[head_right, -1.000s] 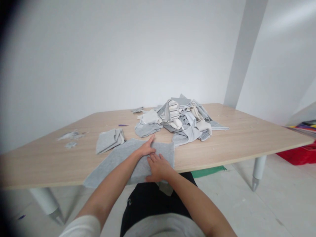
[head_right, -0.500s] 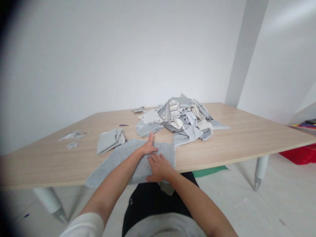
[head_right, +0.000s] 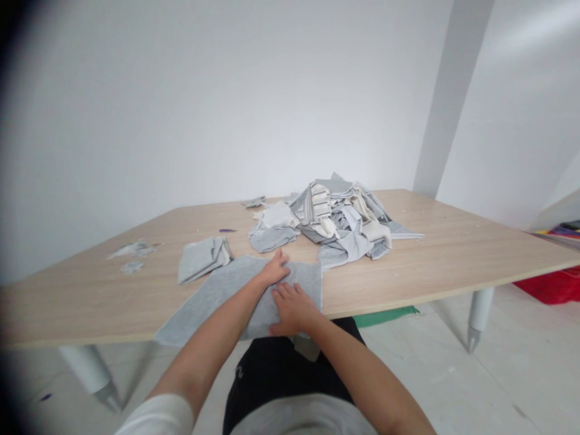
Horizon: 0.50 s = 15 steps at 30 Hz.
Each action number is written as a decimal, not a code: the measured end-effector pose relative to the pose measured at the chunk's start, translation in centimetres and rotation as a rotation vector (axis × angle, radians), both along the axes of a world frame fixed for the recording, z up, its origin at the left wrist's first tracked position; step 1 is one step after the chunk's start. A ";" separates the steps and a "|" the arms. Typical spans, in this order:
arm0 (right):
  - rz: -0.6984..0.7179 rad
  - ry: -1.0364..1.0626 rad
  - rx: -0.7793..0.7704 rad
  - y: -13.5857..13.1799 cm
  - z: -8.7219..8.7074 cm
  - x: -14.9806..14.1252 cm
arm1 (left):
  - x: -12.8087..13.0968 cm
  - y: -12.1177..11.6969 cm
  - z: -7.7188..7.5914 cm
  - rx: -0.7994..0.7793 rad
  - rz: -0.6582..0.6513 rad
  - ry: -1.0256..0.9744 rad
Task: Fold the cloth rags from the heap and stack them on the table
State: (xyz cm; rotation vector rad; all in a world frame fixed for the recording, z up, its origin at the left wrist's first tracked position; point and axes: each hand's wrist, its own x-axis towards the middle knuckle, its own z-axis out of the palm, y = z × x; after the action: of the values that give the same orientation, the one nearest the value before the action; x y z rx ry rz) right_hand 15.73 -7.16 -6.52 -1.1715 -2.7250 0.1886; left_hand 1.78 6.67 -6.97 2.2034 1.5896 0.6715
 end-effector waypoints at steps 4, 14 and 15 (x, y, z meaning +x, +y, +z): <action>-0.007 0.005 0.007 -0.1 0.0 0.0 | -0.1 -0.7 0.3 0.024 -0.054 -0.004; -0.001 0.017 0.010 -0.2 0.2 0.1 | -0.1 -0.1 0.4 0.095 -0.013 -0.047; -0.003 0.015 0.011 -0.2 0.2 0.1 | 0.0 0.0 0.4 0.091 -0.019 -0.049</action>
State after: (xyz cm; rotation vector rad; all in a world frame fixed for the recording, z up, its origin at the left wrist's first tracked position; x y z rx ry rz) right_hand 15.79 -7.34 -6.31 -1.1656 -2.7077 0.1807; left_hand 1.74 6.65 -6.58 2.2449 1.5412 0.8007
